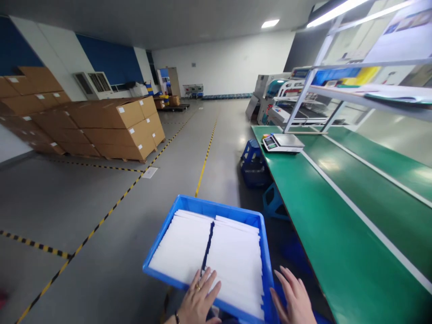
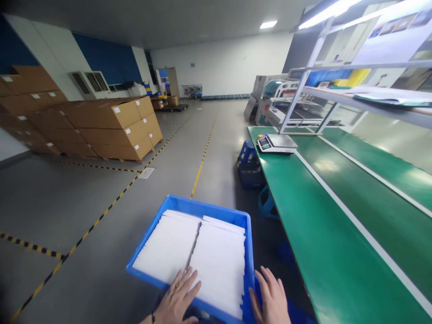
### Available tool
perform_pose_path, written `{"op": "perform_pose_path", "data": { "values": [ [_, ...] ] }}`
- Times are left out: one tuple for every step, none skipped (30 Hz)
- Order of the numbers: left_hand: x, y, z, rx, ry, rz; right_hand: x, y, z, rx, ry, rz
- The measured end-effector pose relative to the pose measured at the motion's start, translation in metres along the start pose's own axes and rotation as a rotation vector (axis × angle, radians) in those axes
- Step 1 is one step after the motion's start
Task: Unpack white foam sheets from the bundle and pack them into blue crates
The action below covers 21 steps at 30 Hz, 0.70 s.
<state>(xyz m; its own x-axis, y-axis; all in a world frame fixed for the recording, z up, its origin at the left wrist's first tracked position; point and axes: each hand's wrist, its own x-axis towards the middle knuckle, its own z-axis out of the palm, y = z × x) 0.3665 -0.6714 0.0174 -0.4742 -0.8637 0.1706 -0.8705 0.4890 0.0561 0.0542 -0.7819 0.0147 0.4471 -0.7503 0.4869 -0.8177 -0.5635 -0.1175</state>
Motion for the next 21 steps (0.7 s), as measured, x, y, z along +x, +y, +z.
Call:
{"op": "perform_pose_path", "data": {
  "values": [
    [-0.002, 0.008, 0.003, -0.015, -0.037, -0.015, -0.015, 0.001, -0.009, 0.021, 0.005, 0.024],
    [-0.004, 0.015, 0.005, -0.034, -0.078, -0.042, -0.029, 0.0, -0.018, 0.047, 0.014, 0.044],
    [-0.004, 0.021, 0.005, -0.052, -0.116, -0.081, -0.039, -0.003, -0.025, 0.076, 0.019, 0.056],
    [-0.004, 0.026, 0.005, -0.067, -0.149, -0.123, -0.048, -0.008, -0.03, 0.109, 0.016, 0.058],
    [-0.004, 0.03, 0.004, -0.079, -0.174, -0.158, -0.054, -0.014, -0.034, 0.143, 0.006, 0.049],
    [-0.003, 0.032, 0.003, -0.086, -0.192, -0.188, -0.058, -0.021, -0.036, 0.174, -0.013, 0.028],
    [-0.001, 0.034, 0.001, -0.087, -0.201, -0.211, -0.06, -0.029, -0.037, 0.201, -0.035, -0.007],
    [0.001, 0.035, -0.001, -0.085, -0.202, -0.224, -0.061, -0.037, -0.036, 0.22, -0.059, -0.055],
    [0.003, 0.035, -0.002, -0.08, -0.201, -0.225, -0.06, -0.044, -0.033, 0.228, -0.08, -0.104],
    [0.006, 0.034, -0.003, -0.073, -0.199, -0.216, -0.059, -0.051, -0.029, 0.227, -0.091, -0.149],
    [0.009, 0.033, -0.004, -0.065, -0.201, -0.205, -0.057, -0.056, -0.023, 0.221, -0.1, -0.184],
    [0.013, 0.031, -0.004, -0.059, -0.206, -0.193, -0.055, -0.06, -0.017, 0.213, -0.108, -0.21],
    [0.017, 0.029, -0.004, -0.055, -0.215, -0.181, -0.053, -0.064, -0.011, 0.203, -0.116, -0.224],
    [0.02, 0.027, -0.004, -0.055, -0.225, -0.172, -0.051, -0.066, -0.004, 0.192, -0.129, -0.23],
    [0.023, 0.025, -0.003, -0.058, -0.233, -0.166, -0.05, -0.068, 0.002, 0.181, -0.145, -0.235],
    [0.026, 0.023, -0.003, -0.064, -0.238, -0.162, -0.05, -0.069, 0.007, 0.17, -0.163, -0.24],
    [0.028, 0.021, -0.003, -0.07, -0.24, -0.157, -0.049, -0.071, 0.012, 0.162, -0.181, -0.246],
    [0.03, 0.019, -0.004, -0.077, -0.238, -0.152, -0.049, -0.071, 0.016, 0.157, -0.196, -0.251],
    [0.031, 0.018, -0.005, -0.084, -0.237, -0.145, -0.05, -0.072, 0.019, 0.156, -0.209, -0.255],
    [0.032, 0.016, -0.007, -0.092, -0.234, -0.137, -0.05, -0.073, 0.021, 0.157, -0.219, -0.253],
    [0.033, 0.015, -0.008, -0.101, -0.231, -0.129, -0.049, -0.074, 0.022, 0.157, -0.227, -0.239]
  ]
}}
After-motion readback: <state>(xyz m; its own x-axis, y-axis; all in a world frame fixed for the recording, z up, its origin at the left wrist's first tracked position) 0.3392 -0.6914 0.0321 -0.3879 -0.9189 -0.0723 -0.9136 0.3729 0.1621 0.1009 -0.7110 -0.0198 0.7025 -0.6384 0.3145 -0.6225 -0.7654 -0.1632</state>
